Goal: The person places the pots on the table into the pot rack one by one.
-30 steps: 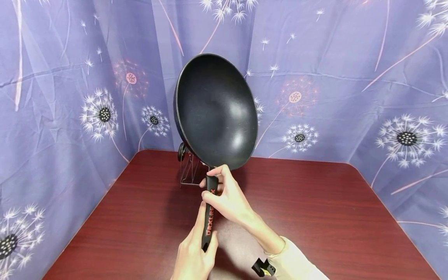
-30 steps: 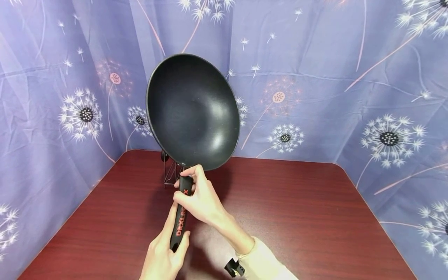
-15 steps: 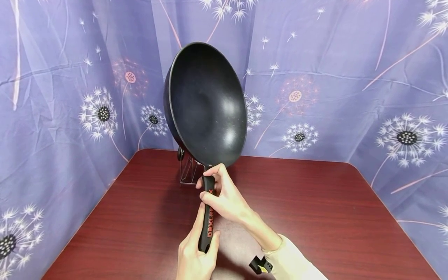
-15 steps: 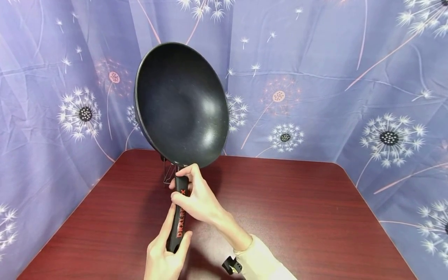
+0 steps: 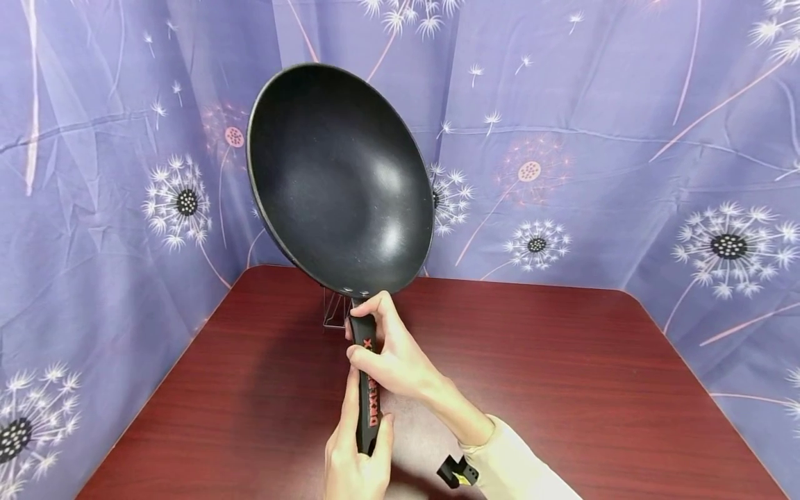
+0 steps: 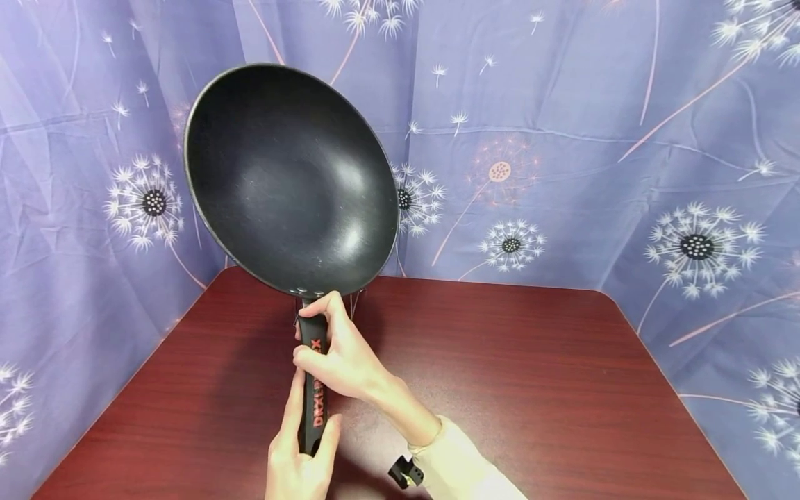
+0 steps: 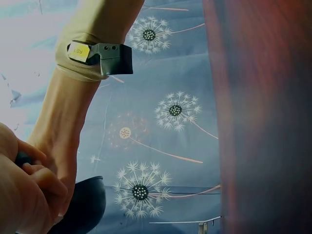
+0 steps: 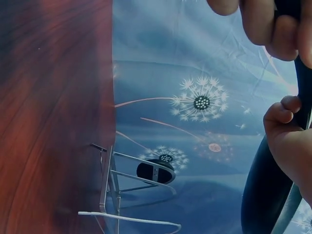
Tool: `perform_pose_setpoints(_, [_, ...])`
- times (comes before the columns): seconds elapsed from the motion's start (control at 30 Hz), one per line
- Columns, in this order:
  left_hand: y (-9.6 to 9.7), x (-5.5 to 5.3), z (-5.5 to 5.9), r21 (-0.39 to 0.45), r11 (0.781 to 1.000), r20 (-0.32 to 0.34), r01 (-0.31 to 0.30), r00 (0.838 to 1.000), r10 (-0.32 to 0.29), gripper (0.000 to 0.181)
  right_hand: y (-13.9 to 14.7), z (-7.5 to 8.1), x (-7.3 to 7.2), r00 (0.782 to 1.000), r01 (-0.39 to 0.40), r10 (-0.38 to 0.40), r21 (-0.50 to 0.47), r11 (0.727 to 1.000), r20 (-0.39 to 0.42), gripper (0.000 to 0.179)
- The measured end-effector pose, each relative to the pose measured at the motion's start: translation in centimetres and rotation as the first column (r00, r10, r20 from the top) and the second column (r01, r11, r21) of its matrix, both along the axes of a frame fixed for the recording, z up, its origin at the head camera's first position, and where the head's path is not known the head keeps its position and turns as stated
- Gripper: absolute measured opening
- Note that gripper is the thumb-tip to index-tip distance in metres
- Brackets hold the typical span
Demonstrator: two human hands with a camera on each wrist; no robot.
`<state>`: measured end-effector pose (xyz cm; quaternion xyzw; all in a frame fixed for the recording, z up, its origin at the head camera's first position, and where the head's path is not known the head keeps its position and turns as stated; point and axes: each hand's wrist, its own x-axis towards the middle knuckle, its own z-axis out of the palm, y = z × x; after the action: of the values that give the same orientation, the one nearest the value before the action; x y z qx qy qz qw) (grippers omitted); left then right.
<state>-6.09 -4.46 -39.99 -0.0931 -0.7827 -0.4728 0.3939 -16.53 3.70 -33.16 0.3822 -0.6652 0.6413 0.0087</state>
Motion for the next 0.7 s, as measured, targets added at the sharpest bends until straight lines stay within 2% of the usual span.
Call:
perform_pose_setpoints(0.2, [-0.3, -0.3, 0.0, -0.066, 0.993, -0.075, -0.094, 0.993, 0.089, 0.079, -0.2, 0.2, 0.0, 0.998, -0.022, 0.020, -0.033, 0.999, -0.054, 0.040])
perform_pose_setpoints(0.33, [-0.4, -0.5, 0.0, -0.098, 0.985, -0.112, -0.140, 0.985, 0.129, 0.075, -0.3, 0.0, -0.2, 0.992, -0.098, 0.087, -0.114, 0.989, -0.095, 0.040])
perform_pose_setpoints(0.53, [-0.2, -1.0, 0.0, -0.107, 0.983, -0.212, -0.146, 0.970, 0.121, 0.069, -0.4, -0.1, -0.4, 0.977, -0.195, 0.169, -0.222, 0.955, -0.129, 0.041])
perform_pose_setpoints(0.7, [-0.3, -1.1, 0.0, -0.090, 0.984, -0.228, -0.157, 0.964, 0.133, 0.069, -0.6, -0.1, -0.5, 0.970, -0.226, 0.199, -0.226, 0.947, -0.140, 0.039])
